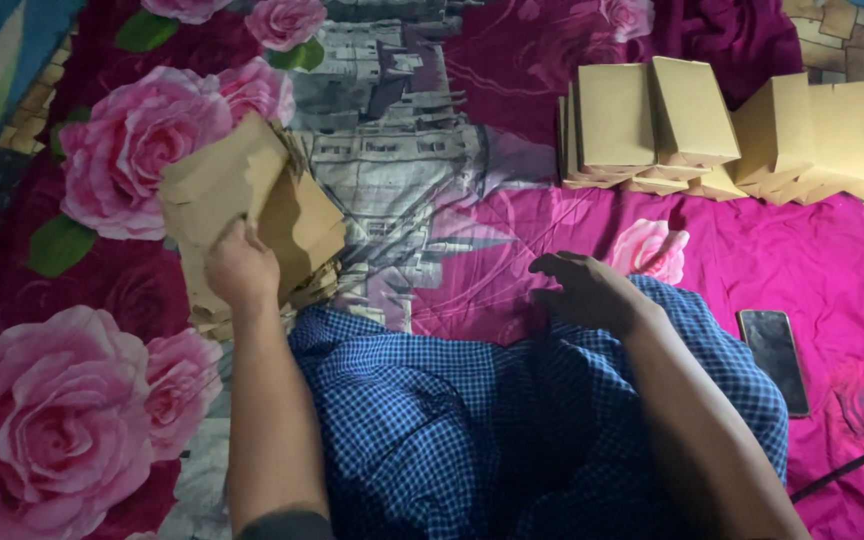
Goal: Folding flat cardboard templates into small assembled boxes
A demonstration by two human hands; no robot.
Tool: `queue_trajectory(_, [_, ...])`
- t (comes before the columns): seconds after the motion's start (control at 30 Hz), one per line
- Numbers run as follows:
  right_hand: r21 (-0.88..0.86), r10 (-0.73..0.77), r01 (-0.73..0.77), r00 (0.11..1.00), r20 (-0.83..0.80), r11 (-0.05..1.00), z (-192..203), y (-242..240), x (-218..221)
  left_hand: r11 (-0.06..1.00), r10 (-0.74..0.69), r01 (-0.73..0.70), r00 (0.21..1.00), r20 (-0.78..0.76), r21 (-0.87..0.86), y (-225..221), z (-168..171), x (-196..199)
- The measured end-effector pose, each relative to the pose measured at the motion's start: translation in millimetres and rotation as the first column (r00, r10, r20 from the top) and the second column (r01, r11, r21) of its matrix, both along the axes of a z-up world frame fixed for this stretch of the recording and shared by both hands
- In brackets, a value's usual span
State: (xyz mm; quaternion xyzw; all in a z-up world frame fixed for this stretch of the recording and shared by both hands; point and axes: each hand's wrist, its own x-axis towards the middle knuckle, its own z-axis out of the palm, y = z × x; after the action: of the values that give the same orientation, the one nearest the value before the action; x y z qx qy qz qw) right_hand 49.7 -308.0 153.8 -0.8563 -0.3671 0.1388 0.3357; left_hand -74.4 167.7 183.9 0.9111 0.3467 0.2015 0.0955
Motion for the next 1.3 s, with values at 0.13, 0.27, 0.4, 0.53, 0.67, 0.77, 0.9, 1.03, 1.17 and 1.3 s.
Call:
queue_trajectory(0.13, [0.002, -0.048, 0.048, 0.997, 0.067, 0.999, 15.3, 17.4, -4.9, 0.936, -0.143, 0.127, 0.989, 0.025, 0.329, -45.8, 23.6, 11.0])
queue_trajectory(0.27, [0.274, -0.237, 0.173, 0.946, 0.223, 0.946, 22.4, 29.8, -4.7, 0.591, -0.546, 0.361, 0.838, 0.028, 0.722, -130.4, 23.7, 27.8])
queue_trajectory(0.4, [0.349, -0.285, 0.185, 0.922, 0.262, 0.919, 24.9, 33.7, -6.4, 0.703, -0.711, 0.691, 0.687, -0.149, -0.168, -219.9, -37.1, 43.2])
queue_trajectory(0.53, [-0.188, -0.047, 0.139, 0.904, 0.426, 0.972, -6.9, 45.2, -25.8, 0.581, -0.724, 0.804, 0.439, -0.532, -0.128, -240.8, -139.6, 51.7])
queue_trajectory(0.67, [-0.444, 0.227, 0.048, 0.808, 0.544, 0.895, -76.3, 49.3, -25.4, 0.48, -0.838, 0.852, 0.516, -0.178, 0.211, -241.5, -187.9, 35.7])
queue_trajectory(0.77, [-0.567, 0.326, 0.015, 0.805, 0.496, 0.824, -139.4, 46.8, -13.3, 0.523, -0.835, 0.847, 0.531, -0.142, 0.092, -227.9, -190.5, 33.8])
queue_trajectory(0.9, [-0.55, 0.332, 0.052, 0.75, 0.573, 0.833, -138.6, 43.8, -9.6, 0.634, -0.757, 0.675, 0.439, -0.484, -0.378, -193.5, -159.6, 37.0])
queue_trajectory(1.03, [-0.626, 0.095, 0.043, 0.978, 0.186, 0.779, -108.4, 52.0, -14.3, 0.708, -0.699, 0.492, 0.383, -0.604, -0.507, -167.6, -115.5, 37.8])
queue_trajectory(1.17, [-0.643, -0.131, 0.085, 0.991, -0.023, 0.761, -106.8, 49.1, -4.4, 0.686, -0.723, 0.362, 0.435, -0.537, -0.631, -169.3, -90.7, 43.4])
queue_trajectory(1.3, [-0.692, -0.17, 0.1, 0.985, -0.033, 0.715, -126.9, 47.9, 12.0, 0.72, -0.687, 0.294, 0.43, -0.586, -0.629, -178.0, -55.0, 48.8])
